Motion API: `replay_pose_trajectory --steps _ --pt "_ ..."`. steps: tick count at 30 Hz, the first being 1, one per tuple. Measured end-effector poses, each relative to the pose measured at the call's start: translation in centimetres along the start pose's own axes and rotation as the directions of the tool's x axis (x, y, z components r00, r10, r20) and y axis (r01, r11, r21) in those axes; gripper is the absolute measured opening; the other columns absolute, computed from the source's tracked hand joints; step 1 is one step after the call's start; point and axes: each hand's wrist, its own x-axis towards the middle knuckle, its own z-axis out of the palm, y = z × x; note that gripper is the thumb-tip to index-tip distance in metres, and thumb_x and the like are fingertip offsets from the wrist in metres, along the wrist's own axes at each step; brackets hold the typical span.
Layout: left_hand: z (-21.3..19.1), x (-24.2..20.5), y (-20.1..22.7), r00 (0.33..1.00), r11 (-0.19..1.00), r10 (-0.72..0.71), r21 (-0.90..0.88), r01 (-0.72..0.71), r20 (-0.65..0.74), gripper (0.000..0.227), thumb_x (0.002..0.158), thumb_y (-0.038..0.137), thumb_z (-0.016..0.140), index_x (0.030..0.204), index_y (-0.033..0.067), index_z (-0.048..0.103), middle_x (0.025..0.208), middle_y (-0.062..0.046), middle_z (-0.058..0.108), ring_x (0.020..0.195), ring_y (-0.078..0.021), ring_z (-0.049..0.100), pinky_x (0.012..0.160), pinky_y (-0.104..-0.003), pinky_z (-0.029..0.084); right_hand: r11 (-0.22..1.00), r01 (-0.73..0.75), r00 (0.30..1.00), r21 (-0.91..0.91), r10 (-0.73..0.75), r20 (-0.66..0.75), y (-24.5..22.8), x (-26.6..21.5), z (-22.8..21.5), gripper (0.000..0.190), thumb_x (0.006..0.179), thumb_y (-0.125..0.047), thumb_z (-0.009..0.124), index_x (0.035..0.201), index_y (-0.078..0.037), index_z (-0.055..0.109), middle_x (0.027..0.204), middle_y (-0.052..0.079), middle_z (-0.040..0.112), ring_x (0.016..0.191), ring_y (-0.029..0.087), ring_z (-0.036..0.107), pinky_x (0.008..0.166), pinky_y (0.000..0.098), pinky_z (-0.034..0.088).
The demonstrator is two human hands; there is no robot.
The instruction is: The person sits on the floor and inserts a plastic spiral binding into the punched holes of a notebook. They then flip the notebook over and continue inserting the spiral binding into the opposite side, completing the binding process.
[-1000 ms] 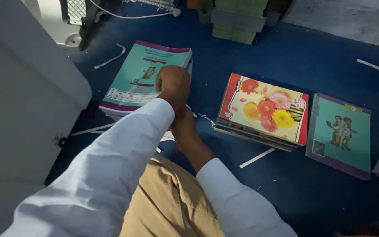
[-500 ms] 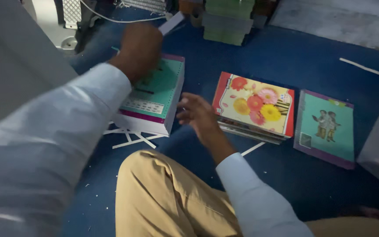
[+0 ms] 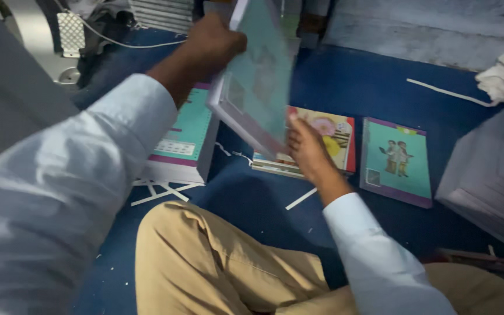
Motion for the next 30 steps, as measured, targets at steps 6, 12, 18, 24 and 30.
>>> replay_pose_trajectory --steps 6,12,18,24,30 --pt "5.2 -1.7 2.3 0.971 0.845 -0.117 -0.492 0.207 0.207 0.03 0.088 0.019 0.068 0.101 -0.0069 0.073 0.087 -0.019 0.076 0.07 -0.0242 0.074 0.067 -0.037 0.061 0.96 0.119 0.969 0.255 -0.168 0.181 -3.5 -0.4 -6.2 0.064 0.091 -0.032 0.077 0.14 0.002 0.053 0.129 0.014 0.065 0.122 0.032 0.06 0.113 0.048 0.043" --pt "9.3 -4.6 3.1 0.946 0.72 -0.099 -0.634 0.282 0.308 0.038 0.092 0.019 0.064 0.121 -0.0064 0.067 0.103 -0.021 0.077 0.085 -0.0259 0.075 0.08 -0.037 0.06 0.999 0.017 0.979 0.042 -0.025 0.205 -7.7 -0.9 -9.4 0.049 0.086 -0.007 0.07 0.131 0.005 0.055 0.123 0.019 0.07 0.12 0.034 0.065 0.106 0.0484 0.052" --pt "13.2 -5.1 3.2 0.962 0.678 -0.111 -0.69 0.256 0.248 0.042 0.093 0.017 0.063 0.131 0.0007 0.059 0.112 -0.019 0.072 0.095 -0.026 0.073 0.085 -0.039 0.06 0.932 0.312 0.949 -0.185 -0.296 0.107 -8.5 -0.9 -9.9 0.055 0.087 0.003 0.064 0.141 0.004 0.05 0.136 0.018 0.062 0.126 0.028 0.062 0.109 0.0401 0.049" --pt "18.4 -5.9 3.6 0.989 0.756 -0.15 -0.642 0.126 0.018 0.031 0.098 0.016 0.062 0.127 0.005 0.059 0.105 -0.014 0.073 0.093 -0.0214 0.068 0.085 -0.036 0.055 0.737 0.435 0.822 -0.516 -0.56 -0.106 -6.4 0.1 -11.2 0.055 0.092 0.002 0.065 0.141 0.002 0.041 0.136 0.015 0.061 0.123 0.021 0.061 0.106 0.0357 0.049" --pt "21.9 -6.7 2.4 0.997 0.634 -0.076 -0.773 0.037 -0.014 0.03 0.103 0.013 0.057 0.131 0.0044 0.054 0.116 -0.011 0.066 0.108 -0.0196 0.06 0.097 -0.034 0.049 0.663 0.618 0.704 -0.423 -0.706 -0.079 -3.1 1.1 -12.9 0.056 0.095 0.003 0.063 0.145 0.0 0.039 0.144 0.014 0.056 0.134 0.021 0.054 0.116 0.0345 0.04"
